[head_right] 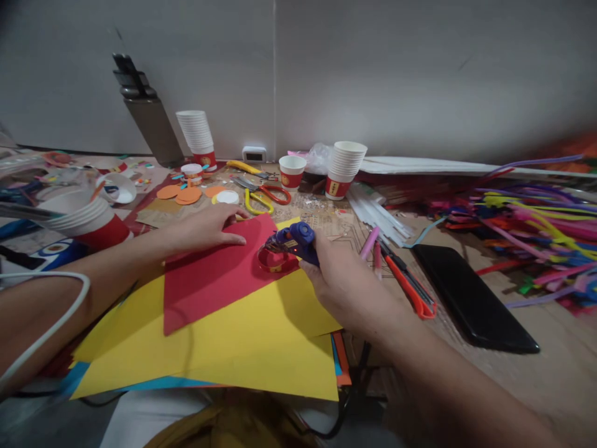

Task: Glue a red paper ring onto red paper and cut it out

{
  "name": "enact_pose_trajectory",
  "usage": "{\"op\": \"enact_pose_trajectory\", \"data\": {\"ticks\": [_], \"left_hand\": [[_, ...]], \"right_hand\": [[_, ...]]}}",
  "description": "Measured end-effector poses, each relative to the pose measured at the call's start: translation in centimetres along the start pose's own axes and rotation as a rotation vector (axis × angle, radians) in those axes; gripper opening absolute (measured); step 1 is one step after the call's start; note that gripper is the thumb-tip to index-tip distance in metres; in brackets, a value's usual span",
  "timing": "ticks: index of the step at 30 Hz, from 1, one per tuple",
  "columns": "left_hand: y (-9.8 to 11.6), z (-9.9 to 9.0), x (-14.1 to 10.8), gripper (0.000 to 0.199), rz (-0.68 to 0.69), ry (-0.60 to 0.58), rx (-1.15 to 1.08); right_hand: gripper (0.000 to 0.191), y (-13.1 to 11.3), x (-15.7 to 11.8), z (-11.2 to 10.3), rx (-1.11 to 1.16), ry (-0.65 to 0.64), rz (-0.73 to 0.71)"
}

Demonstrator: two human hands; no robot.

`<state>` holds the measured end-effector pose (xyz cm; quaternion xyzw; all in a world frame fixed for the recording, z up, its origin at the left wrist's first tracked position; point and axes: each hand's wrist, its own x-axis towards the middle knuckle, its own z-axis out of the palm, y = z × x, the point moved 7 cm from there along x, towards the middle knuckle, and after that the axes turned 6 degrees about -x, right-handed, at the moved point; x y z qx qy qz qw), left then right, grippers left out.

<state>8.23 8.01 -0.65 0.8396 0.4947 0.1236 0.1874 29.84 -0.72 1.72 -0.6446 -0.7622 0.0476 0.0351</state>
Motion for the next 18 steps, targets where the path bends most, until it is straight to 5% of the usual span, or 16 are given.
{"op": "enact_pose_trajectory", "data": {"ticks": [5,11,15,18], "left_hand": [[-1.3,-0.5,0.1,0.029,-0.127,-0.074,-0.004],[-2.1,-1.2,-0.3,0.026,-0.168,-0.103,0.044],[0.9,-2.4,-0.9,0.038,0.004,0.141,-0.098],[3.2,-1.1,-1.3,0.046,0.175,0.099,-0.284]], "right_hand": [[0.024,0.0,0.1,0.2,0.072,0.011,-0.067],[0.026,-0.2,0.1,-0.1,0.104,0.016,-0.097],[0.026,0.0,0.1,-0.7,0.115,0.075,-0.100],[0.027,0.0,0.0,-0.9,0.128,0.108,-0.124]]}}
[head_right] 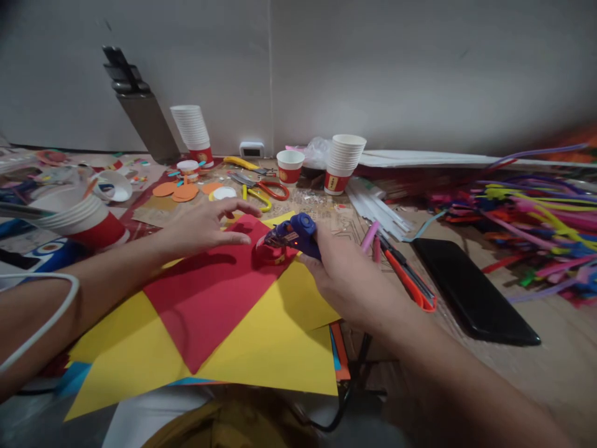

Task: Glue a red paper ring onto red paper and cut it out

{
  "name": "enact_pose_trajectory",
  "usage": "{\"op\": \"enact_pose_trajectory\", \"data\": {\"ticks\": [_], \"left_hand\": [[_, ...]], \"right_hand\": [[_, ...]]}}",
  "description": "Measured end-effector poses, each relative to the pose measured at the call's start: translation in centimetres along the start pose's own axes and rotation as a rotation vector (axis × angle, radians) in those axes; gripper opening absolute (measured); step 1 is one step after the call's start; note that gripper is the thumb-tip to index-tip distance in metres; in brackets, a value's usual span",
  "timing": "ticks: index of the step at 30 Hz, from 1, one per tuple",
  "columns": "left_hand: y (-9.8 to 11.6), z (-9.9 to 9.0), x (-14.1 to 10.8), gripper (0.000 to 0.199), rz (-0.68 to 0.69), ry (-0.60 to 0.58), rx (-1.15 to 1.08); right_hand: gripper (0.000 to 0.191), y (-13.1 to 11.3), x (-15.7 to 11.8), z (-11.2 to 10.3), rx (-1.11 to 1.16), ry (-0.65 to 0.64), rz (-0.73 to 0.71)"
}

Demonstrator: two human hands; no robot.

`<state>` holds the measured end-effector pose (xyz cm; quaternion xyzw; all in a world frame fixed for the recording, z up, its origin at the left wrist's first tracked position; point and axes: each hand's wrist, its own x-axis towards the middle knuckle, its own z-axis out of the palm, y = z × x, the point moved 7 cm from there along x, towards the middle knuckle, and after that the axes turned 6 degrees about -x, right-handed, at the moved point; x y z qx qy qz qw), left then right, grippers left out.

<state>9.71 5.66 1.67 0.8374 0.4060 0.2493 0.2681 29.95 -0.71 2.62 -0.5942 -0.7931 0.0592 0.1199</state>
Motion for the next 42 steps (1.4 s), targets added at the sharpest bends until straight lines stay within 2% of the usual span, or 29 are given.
{"op": "enact_pose_trajectory", "data": {"ticks": [2,6,11,18,33,42], "left_hand": [[0.2,1.0,-0.1,0.051,0.054,-0.014,-0.112],[-0.9,2.7,0.0,0.051,0.048,-0.045,-0.301],[-1.7,3.9,0.0,0.056,0.004,-0.093,-0.370],[-0.9,3.5,-0.1,0.058,0.044,-0.070,-0.256],[-1.1,3.9,0.1,0.060,0.041,-0.102,-0.241],[-1.1,3.8,0.0,0.060,0.028,-0.105,-0.247]], "right_hand": [[0.027,0.0,0.0,0.0,-0.003,0.017,-0.003],[0.027,0.2,-0.1,0.1,-0.004,0.030,0.024],[0.029,0.3,0.0,0.1,-0.001,0.020,0.035],[0.029,0.1,0.0,0.1,-0.052,0.023,0.041],[0.028,0.1,0.0,1.1,-0.028,-0.023,0.073],[0.027,0.1,0.2,1.3,-0.175,-0.069,0.104]]}}
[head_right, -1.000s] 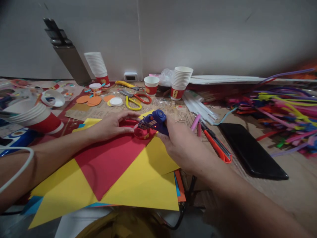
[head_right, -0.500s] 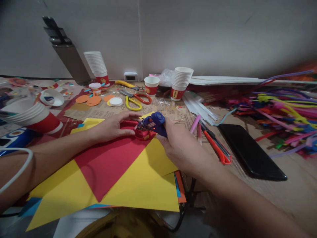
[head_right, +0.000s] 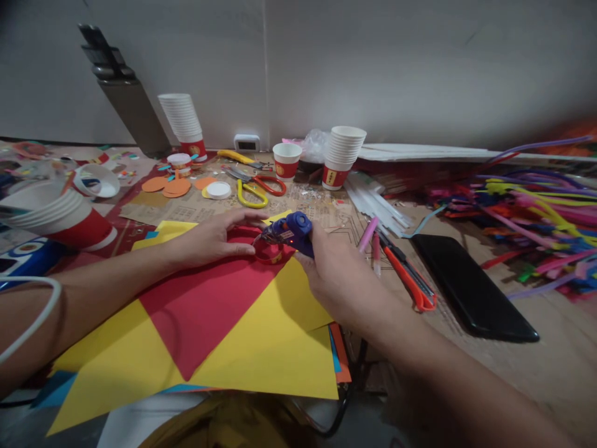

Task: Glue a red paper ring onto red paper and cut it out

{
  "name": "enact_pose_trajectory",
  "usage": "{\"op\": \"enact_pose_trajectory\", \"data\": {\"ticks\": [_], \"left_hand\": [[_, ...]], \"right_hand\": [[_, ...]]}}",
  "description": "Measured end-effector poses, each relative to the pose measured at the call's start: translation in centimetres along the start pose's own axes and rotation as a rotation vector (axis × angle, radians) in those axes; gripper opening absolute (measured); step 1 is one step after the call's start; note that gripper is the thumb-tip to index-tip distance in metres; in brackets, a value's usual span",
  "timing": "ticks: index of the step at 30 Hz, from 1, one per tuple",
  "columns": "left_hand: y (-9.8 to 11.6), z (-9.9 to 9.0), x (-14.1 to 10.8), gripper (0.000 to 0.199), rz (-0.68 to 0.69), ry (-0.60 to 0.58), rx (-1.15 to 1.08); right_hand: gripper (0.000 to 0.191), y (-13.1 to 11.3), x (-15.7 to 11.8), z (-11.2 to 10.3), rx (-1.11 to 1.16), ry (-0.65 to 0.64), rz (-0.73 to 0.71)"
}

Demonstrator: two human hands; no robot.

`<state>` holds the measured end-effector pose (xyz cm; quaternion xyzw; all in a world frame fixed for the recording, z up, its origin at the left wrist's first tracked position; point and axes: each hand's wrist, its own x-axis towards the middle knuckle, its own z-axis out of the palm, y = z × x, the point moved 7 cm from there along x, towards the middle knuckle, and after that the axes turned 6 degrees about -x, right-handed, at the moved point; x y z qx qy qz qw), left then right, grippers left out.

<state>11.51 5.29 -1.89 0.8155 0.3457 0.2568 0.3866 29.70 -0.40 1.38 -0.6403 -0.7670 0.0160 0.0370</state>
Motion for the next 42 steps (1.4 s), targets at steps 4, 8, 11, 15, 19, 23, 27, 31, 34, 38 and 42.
{"op": "enact_pose_trajectory", "data": {"ticks": [4,8,11,15,19,23,27,31,34,38,42], "left_hand": [[0.0,0.0,0.0,0.062,0.012,-0.001,-0.015],[0.1,-0.1,0.1,0.062,0.016,0.003,-0.001],[0.2,-0.1,0.1,0.062,0.013,0.002,0.005],[0.0,0.0,0.1,0.063,-0.009,-0.005,-0.034],[-0.2,0.1,0.1,0.064,-0.017,-0.007,-0.048],[-0.2,0.1,0.2,0.064,-0.010,-0.009,-0.057],[-0.1,0.1,0.2,0.064,-0.016,-0.011,-0.058],[-0.1,0.1,0.1,0.064,-0.023,-0.006,-0.049],[-0.1,0.1,0.1,0.064,-0.009,-0.011,-0.052],[0.0,0.1,0.0,0.064,-0.003,-0.014,-0.053],[0.1,0.1,0.0,0.064,-0.010,-0.016,-0.082]], "right_hand": [[0.024,-0.1,-0.3,-0.1,-0.076,0.062,-0.012],[0.025,-0.2,-0.5,0.0,-0.125,0.033,0.021],[0.028,-0.2,-0.5,0.1,-0.124,-0.020,0.037],[0.028,-0.6,-0.4,-0.1,-0.081,-0.025,0.002],[0.028,-1.0,-0.5,-0.3,-0.024,0.028,-0.052],[0.028,-1.1,-0.6,-0.4,0.069,0.025,-0.058],[0.026,-0.7,-0.3,-0.2,0.073,-0.013,-0.028],[0.028,-0.2,-0.2,0.0,0.020,-0.020,0.027],[0.028,0.0,-0.2,0.1,-0.018,-0.038,0.060],[0.029,-0.3,-0.5,-0.1,-0.079,-0.035,0.058],[0.026,-0.2,-0.9,-0.2,-0.148,-0.023,0.085]]}}
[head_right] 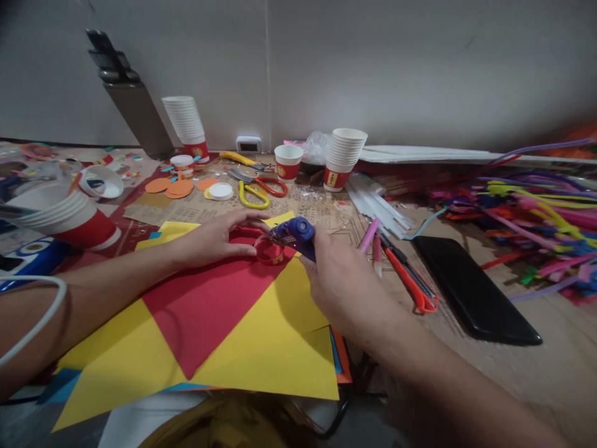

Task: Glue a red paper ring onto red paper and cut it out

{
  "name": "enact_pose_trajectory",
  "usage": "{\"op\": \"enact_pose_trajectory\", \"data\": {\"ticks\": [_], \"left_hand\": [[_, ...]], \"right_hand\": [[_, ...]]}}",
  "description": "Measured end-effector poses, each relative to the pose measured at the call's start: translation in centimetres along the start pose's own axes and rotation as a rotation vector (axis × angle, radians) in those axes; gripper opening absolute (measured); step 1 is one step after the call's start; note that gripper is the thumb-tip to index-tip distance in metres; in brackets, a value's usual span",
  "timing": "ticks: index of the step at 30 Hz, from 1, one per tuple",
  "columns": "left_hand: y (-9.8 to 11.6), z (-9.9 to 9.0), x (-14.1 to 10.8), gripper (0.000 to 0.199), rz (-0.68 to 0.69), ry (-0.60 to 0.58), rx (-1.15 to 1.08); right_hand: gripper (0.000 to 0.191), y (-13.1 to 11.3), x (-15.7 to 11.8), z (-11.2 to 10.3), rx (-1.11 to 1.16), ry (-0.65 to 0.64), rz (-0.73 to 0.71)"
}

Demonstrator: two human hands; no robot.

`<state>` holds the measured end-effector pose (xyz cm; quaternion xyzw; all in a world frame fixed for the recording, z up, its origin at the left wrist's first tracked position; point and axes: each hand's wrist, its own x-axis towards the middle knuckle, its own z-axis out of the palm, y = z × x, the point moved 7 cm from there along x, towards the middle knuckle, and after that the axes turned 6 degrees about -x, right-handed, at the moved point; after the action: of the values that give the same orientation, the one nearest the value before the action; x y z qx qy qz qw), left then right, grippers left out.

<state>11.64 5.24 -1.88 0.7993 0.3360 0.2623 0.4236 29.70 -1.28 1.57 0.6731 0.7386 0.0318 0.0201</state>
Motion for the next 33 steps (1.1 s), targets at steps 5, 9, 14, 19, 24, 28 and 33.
{"op": "enact_pose_trajectory", "data": {"ticks": [5,9,14,19,24,28,33], "left_hand": [[-0.11,0.05,0.03,0.064,0.016,0.002,-0.020],[-0.28,0.04,0.07,0.063,0.016,0.008,-0.003],[-0.47,0.09,0.08,0.065,0.003,0.008,-0.022],[-0.41,0.08,0.08,0.065,0.018,0.007,-0.031],[-0.47,0.25,0.16,0.065,0.031,-0.010,-0.095],[-0.70,0.25,0.18,0.065,0.026,-0.010,-0.123],[-0.81,0.24,0.16,0.065,0.041,-0.005,-0.098]], "right_hand": [[0.025,-0.22,-0.02,-0.02,0.110,-0.004,-0.050],[0.025,-0.38,0.04,0.14,0.190,-0.038,-0.068],[0.025,-0.35,0.34,0.11,0.212,-0.041,-0.046],[0.026,-0.05,0.34,0.16,0.108,-0.010,-0.015],[0.022,0.21,-0.22,-0.20,0.023,0.096,-0.051],[0.023,0.42,-0.34,-0.35,0.037,0.117,-0.061],[0.024,0.46,-0.29,-0.34,0.070,0.153,-0.091]]}}
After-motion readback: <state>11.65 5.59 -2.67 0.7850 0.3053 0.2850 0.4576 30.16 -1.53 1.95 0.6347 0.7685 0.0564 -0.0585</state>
